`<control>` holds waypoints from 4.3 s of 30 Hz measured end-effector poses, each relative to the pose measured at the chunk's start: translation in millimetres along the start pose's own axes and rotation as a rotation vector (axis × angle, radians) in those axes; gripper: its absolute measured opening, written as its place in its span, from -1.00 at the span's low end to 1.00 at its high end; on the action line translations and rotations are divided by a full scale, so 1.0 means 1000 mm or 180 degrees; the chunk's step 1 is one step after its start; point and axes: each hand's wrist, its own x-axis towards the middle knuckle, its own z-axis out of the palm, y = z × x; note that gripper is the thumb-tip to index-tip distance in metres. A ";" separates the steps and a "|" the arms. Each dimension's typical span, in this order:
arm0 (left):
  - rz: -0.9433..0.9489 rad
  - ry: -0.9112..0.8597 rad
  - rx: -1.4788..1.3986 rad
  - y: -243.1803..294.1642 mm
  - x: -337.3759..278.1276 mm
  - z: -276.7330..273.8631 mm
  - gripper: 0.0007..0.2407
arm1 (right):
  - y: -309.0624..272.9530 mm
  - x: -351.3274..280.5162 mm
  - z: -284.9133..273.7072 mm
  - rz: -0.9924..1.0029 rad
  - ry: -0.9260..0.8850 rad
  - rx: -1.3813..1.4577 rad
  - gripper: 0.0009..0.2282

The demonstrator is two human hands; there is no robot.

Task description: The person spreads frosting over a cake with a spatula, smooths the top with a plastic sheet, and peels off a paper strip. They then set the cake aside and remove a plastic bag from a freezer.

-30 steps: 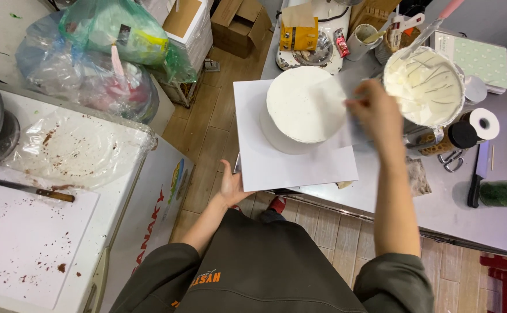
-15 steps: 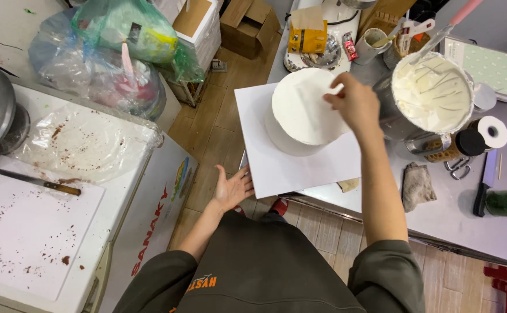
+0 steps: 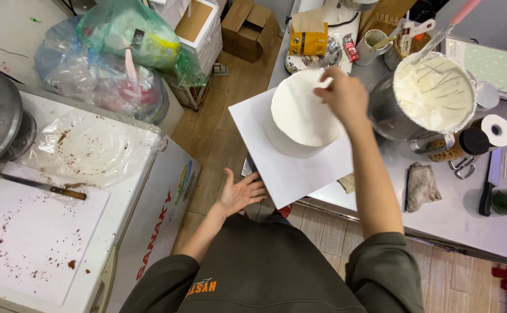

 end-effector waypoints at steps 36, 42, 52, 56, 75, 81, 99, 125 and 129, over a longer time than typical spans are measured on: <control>-0.0042 0.0724 0.0086 0.059 0.060 -0.050 0.17 | 0.122 -0.154 0.108 0.0685 0.1384 0.2195 -0.79; -0.0201 0.0989 0.0197 0.038 0.052 -0.050 0.22 | 0.094 -0.166 0.095 0.0410 0.1103 0.1215 -0.62; 0.0040 0.0821 0.0193 0.046 0.046 -0.038 0.17 | 0.092 -0.214 0.092 0.0491 0.1200 0.1472 -0.67; 0.0487 0.0998 -0.0194 0.047 0.049 -0.034 0.16 | 0.121 -0.213 0.088 0.0787 0.1541 0.2091 -0.85; 0.0519 0.0422 -0.0285 0.024 0.040 -0.017 0.15 | 0.124 -0.152 0.118 0.0210 0.1176 0.2286 -0.75; 0.0000 0.0272 -0.0410 -0.009 0.037 -0.004 0.07 | 0.105 -0.200 0.121 0.0358 0.0982 0.2089 -0.75; -0.0067 -0.0314 -0.0320 -0.002 0.029 -0.010 0.16 | 0.096 -0.227 0.101 0.0805 0.1501 0.1834 -0.72; -0.0115 0.0475 -0.0657 0.018 0.072 -0.035 0.14 | 0.073 -0.226 0.129 0.0774 0.1584 0.1799 -0.70; -0.0489 -0.0384 -0.0247 -0.022 0.065 -0.009 0.04 | 0.064 -0.213 0.135 0.0580 0.1633 0.1441 -0.71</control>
